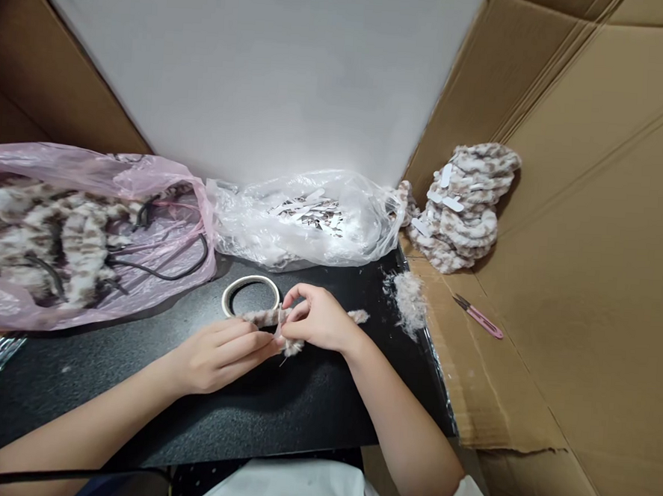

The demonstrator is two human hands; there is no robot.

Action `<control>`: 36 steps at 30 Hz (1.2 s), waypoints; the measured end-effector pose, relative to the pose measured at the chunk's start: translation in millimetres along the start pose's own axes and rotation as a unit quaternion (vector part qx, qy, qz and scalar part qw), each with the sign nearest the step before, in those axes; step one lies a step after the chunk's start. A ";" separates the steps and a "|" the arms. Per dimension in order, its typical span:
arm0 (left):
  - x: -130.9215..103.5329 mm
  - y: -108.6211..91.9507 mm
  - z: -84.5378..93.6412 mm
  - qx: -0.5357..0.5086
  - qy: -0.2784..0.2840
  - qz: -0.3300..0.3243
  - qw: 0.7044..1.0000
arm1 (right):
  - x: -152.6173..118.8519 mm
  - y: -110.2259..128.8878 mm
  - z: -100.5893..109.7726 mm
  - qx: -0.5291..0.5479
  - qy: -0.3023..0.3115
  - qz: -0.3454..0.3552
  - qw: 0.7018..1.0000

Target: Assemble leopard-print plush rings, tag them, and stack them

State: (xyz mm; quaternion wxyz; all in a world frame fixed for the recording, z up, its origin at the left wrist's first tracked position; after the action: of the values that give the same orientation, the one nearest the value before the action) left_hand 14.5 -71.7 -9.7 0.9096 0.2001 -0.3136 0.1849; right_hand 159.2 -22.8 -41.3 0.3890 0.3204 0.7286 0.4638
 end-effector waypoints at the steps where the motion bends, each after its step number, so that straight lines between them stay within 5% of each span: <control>1: -0.2 -0.1 -0.3 0.005 0.001 -0.003 1.000 | 0.0 0.0 0.1 -0.005 -0.004 0.005 1.000; 6: -1.6 0.6 -0.8 0.015 -0.003 -0.005 1.000 | 1.4 -0.7 0.2 0.006 -0.021 0.023 1.000; 18: -2.6 9.8 8.1 0.041 -0.036 0.021 0.998 | 8.8 -5.9 -4.6 0.235 -0.032 -0.029 0.971; 30: -1.3 13.7 2.0 0.000 -0.011 0.076 0.997 | 0.4 8.3 -2.5 0.064 -0.061 0.091 0.992; 36: -4.7 14.7 -8.4 -0.080 0.070 0.115 0.988 | -6.9 13.8 -6.0 -0.124 -0.103 0.163 0.973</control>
State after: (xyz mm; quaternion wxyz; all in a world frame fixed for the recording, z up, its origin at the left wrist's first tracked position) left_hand 8.4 -56.1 -15.2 0.9153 0.0759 -0.2834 0.2760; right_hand 158.9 -26.1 -25.2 0.4174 0.4302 0.5594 0.5726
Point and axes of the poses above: each hand's wrist, its own x-axis towards the middle knuckle, its own z-axis out of the back of the hand, y = z × x, the point moved 4 cm from there along x, towards the middle knuckle, and after that the axes turned 15 degrees about x, right-handed, at the moved point
